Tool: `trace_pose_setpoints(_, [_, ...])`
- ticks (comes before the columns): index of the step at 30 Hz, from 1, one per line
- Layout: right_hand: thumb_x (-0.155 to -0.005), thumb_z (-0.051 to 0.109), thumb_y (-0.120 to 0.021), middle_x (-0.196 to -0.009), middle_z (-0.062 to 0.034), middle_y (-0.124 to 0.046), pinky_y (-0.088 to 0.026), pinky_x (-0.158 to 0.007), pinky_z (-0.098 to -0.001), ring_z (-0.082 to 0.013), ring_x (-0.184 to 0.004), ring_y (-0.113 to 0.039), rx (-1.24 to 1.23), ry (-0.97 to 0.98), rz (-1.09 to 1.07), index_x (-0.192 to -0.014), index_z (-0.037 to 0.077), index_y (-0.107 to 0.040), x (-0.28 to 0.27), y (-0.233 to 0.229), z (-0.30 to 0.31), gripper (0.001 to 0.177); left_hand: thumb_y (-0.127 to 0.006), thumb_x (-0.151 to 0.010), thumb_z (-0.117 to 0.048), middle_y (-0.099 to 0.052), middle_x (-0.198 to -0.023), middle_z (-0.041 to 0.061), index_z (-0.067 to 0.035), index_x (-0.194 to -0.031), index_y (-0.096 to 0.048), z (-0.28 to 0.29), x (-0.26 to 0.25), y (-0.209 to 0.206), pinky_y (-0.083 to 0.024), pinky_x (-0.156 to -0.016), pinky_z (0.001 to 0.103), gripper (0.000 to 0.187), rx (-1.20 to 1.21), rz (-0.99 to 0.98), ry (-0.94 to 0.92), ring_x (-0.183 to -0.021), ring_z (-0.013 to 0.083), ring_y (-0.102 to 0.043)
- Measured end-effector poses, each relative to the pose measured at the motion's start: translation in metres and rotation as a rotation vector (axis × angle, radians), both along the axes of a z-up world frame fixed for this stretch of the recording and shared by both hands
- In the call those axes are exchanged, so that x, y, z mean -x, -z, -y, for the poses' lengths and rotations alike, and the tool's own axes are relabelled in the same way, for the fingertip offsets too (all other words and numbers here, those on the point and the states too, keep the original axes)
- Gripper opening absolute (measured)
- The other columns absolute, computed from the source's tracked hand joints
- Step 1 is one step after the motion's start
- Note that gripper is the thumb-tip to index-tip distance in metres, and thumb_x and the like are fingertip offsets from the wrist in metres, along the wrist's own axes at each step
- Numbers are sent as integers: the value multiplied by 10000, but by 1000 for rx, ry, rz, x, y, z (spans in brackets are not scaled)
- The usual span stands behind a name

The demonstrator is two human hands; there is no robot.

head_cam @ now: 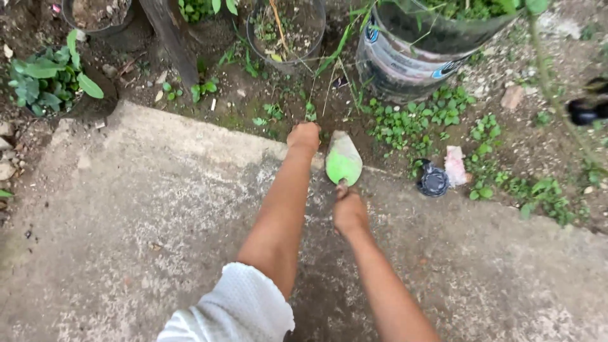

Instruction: Digging and clearing soil in a garden area using a hand trowel.

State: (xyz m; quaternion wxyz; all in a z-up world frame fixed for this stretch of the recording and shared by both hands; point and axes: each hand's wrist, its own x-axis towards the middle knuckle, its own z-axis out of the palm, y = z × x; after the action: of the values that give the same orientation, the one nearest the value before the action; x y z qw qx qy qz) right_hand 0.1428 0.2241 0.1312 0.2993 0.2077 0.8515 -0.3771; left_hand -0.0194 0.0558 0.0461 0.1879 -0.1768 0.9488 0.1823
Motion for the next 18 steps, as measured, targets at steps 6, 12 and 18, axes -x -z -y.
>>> trace_pose_setpoints(6, [-1099, 451, -419, -764, -115, -639, -463, -528, -381, -228, -620, -583, 159, -81, -85, -1203, 83, -677, 40, 65, -30, 461, -715, -942, -273, -687, -1257, 139, -231, -1239, -702, 1, -19, 25, -553, -940, 489, 300, -51, -54, -30, -1172, 360, -659])
trace_pose_setpoints(12, [-1000, 483, -503, -618, -23, -466, -320, -389, -318, -121, -434, -373, 178, -209, 338, -1257, 179, -632, 63, -105, -82, 419, -700, -896, -197, -725, -1110, 168, -180, -1048, -738, -3, 0, 83, -594, -840, 484, 158, 43, -215, 97, -1010, 371, -713])
trace_pose_setpoints(18, [-1031, 526, -427, -696, -48, -535, -438, -430, -313, -132, -481, -447, 130, -175, 320, -1430, 238, -494, 39, -93, -55, 497, -653, -923, -120, -778, -914, 126, -126, -834, -772, 0, 8, 40, -594, -783, 408, 149, -331, -285, -117, -840, 301, -758])
